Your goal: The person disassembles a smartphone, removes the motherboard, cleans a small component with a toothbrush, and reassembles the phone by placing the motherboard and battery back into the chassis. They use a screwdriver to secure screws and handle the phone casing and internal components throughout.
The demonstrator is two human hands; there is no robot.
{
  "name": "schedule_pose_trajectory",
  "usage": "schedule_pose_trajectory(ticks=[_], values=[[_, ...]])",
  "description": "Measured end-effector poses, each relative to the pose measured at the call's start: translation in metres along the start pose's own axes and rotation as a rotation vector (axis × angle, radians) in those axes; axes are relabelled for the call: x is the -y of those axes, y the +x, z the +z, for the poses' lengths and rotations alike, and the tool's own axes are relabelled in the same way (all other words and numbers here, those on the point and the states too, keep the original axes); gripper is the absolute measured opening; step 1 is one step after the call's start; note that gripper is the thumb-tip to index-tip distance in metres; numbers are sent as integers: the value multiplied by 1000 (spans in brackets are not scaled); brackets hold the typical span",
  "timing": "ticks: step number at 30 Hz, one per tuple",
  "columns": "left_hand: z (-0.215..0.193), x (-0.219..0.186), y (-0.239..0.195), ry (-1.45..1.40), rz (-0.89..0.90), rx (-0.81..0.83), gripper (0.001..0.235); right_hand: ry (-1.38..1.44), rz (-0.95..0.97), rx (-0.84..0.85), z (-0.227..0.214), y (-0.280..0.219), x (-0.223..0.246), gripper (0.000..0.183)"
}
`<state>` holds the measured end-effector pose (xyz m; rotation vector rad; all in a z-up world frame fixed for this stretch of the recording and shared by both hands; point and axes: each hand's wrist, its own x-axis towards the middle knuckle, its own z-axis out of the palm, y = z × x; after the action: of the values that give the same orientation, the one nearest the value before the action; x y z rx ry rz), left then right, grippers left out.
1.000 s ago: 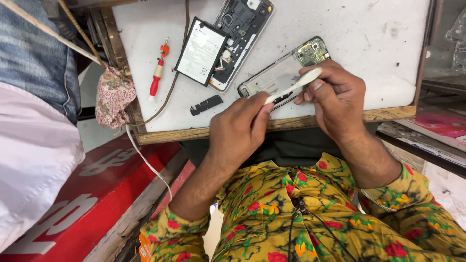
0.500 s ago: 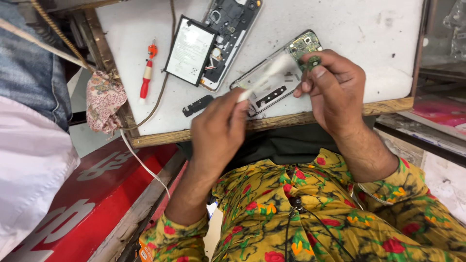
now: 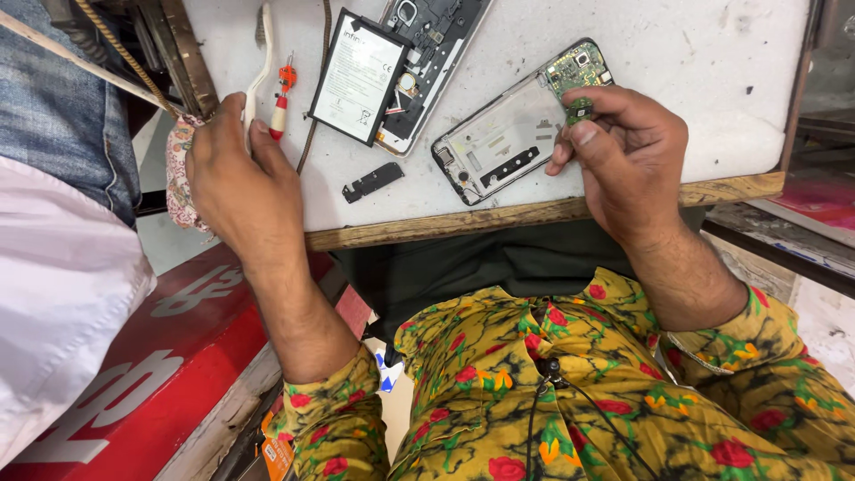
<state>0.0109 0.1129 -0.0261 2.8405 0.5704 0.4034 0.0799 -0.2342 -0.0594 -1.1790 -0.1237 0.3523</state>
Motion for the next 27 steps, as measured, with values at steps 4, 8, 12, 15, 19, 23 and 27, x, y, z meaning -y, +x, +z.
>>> schedule_pose_trajectory(ticks=[4, 8, 12, 15, 19, 23, 27], values=[[2, -9, -3, 6, 92, -94, 29, -26, -18, 14, -2, 0, -2, 24], [-8, -52, -28, -298, 103, -101, 27, -43, -17, 32, -3, 0, -4, 25], [2, -116, -53, -820, 202, 225, 27, -91, -14, 28, 0, -3, -2, 23], [19, -143, -50, -967, 228, 243, 25, -192, -73, 70, 0, -3, -3, 21], [32, -150, -41, -1130, 207, 261, 15, -322, -102, 50, -2, -9, -3, 24], [36, -146, -40, -1203, 187, 302, 9, -304, -89, 124, -4, -10, 0, 24], [40, -142, -42, -1203, 171, 299, 9, -235, -39, 134, -2, -10, 2, 21]])
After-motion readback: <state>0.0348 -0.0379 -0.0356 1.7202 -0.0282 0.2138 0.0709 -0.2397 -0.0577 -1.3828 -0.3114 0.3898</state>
